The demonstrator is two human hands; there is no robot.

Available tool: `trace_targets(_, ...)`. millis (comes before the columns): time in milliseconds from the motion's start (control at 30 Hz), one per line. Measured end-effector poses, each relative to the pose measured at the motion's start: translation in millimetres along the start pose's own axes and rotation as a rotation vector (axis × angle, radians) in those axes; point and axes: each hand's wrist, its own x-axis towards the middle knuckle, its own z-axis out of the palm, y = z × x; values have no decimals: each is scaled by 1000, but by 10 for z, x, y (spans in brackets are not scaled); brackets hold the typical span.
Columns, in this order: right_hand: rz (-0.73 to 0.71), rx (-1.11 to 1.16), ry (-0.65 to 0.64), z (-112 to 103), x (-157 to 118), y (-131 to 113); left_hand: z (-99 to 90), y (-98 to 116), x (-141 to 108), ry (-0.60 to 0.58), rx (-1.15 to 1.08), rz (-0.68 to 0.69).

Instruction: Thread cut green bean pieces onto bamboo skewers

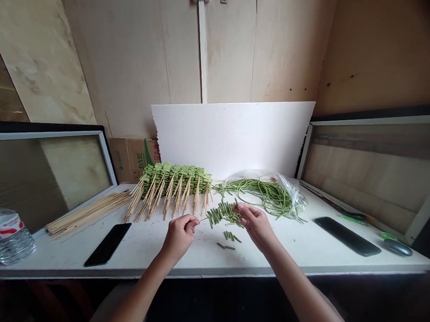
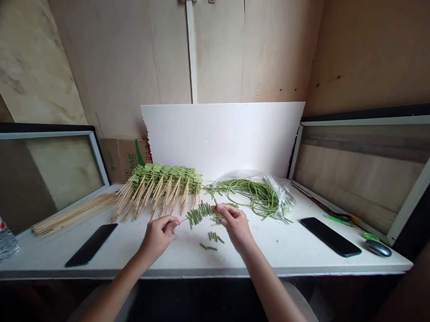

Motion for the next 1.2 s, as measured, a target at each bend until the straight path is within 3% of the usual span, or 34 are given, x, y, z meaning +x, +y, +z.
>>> trace_targets(700,-12,-44,16,11,-18,-5,-7,11,9,0,9,28)
trace_targets(1200,-130,-110,55,50,-45,115,31,-3,-19,11,80,46)
